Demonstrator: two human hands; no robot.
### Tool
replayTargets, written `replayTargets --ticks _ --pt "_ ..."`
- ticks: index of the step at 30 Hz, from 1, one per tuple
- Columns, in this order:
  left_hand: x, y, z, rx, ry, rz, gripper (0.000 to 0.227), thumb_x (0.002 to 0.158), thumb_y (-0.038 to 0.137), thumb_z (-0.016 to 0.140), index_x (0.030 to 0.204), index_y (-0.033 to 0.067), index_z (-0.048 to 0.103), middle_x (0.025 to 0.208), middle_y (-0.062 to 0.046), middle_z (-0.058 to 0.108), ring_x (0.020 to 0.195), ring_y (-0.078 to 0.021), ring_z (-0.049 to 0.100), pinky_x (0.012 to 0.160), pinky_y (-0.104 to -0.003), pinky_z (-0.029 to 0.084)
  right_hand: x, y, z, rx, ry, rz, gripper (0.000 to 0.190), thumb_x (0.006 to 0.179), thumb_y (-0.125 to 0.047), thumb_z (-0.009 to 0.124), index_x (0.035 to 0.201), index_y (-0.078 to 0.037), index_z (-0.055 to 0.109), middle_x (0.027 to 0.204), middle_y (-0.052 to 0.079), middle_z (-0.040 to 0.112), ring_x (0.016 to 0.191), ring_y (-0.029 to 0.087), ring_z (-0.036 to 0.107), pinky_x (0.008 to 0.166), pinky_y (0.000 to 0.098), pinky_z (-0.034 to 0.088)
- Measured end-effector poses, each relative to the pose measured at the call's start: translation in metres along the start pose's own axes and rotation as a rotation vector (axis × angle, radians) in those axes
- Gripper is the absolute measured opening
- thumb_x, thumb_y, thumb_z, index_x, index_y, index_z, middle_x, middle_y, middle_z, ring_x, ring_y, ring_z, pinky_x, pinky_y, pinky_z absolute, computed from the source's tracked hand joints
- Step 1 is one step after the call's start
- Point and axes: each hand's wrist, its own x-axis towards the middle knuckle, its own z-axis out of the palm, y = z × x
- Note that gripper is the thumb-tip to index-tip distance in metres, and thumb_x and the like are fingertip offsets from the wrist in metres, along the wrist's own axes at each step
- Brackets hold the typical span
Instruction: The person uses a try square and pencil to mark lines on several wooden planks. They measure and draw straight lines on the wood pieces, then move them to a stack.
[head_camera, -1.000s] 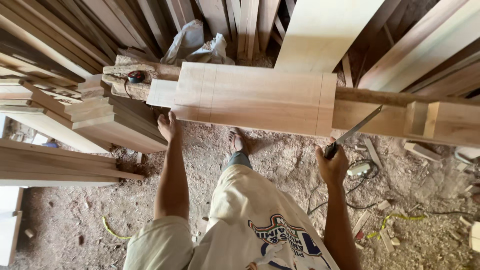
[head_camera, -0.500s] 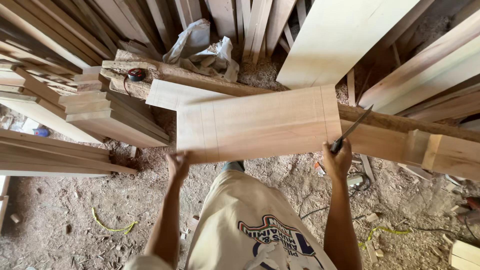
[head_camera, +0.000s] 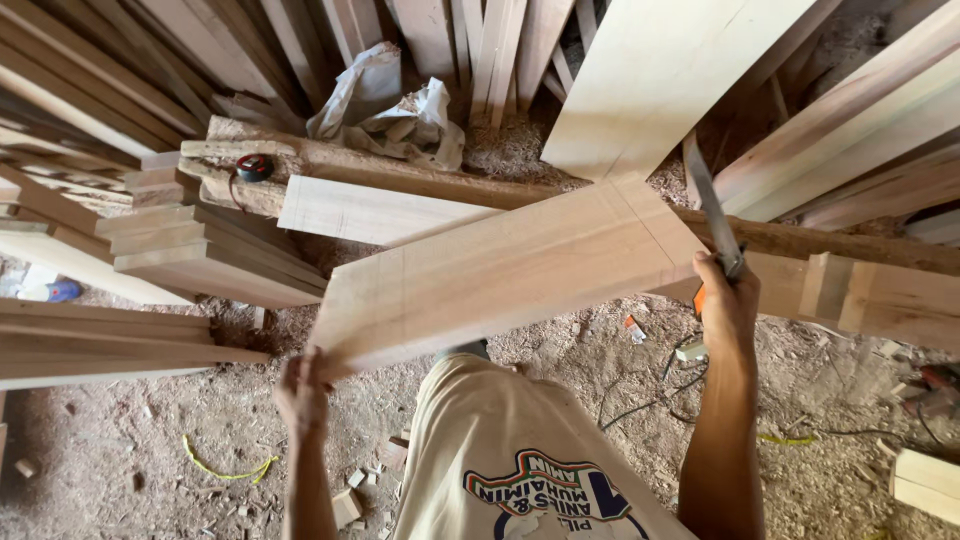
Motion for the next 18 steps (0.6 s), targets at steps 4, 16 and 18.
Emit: replayTargets --ticks 4,16,18 --pt "0.055 0.067 -0.018 -0.099 0.028 0.082 0.068 0.105 0.067 0.041 0.103 0.0055 0.069 0.082 -0.01 0.069 0.058 -0.0141 0.056 0.052 -0.036 0.047 0.009 -0.002 0.017 0.304 0.016 -0.146 0.005 0.094 -0.015 0.075 0.094 -0.015 0.07 0.086 -0.004 0.063 0.078 0.008 0.055 0.074 0.0276 0.042" --pt "0.244 0.189 0.093 0.004 -0.069 0.261 0.061 0.098 0.062 0.064 0.112 0.0022 0.066 0.163 -0.028 0.016 0.124 -0.0244 0.049 0.096 -0.05 0.056 0.065 -0.034 0.099 0.339 0.093 -0.12 0.004 0.094 -0.012 0.069 0.096 -0.01 0.071 0.093 -0.002 0.065 0.086 0.008 0.058 0.082 0.0274 0.044" --pt "0.27 0.199 0.12 0.211 -0.077 0.344 0.059 0.099 0.06 0.067 0.118 0.0047 0.063 0.151 -0.027 0.032 0.12 -0.0286 0.05 0.096 -0.053 0.053 0.065 -0.025 0.102 0.34 0.091 -0.082 0.007 0.094 -0.013 0.069 0.098 -0.007 0.069 0.092 0.0 0.067 0.083 0.011 0.064 0.083 0.0291 0.049"
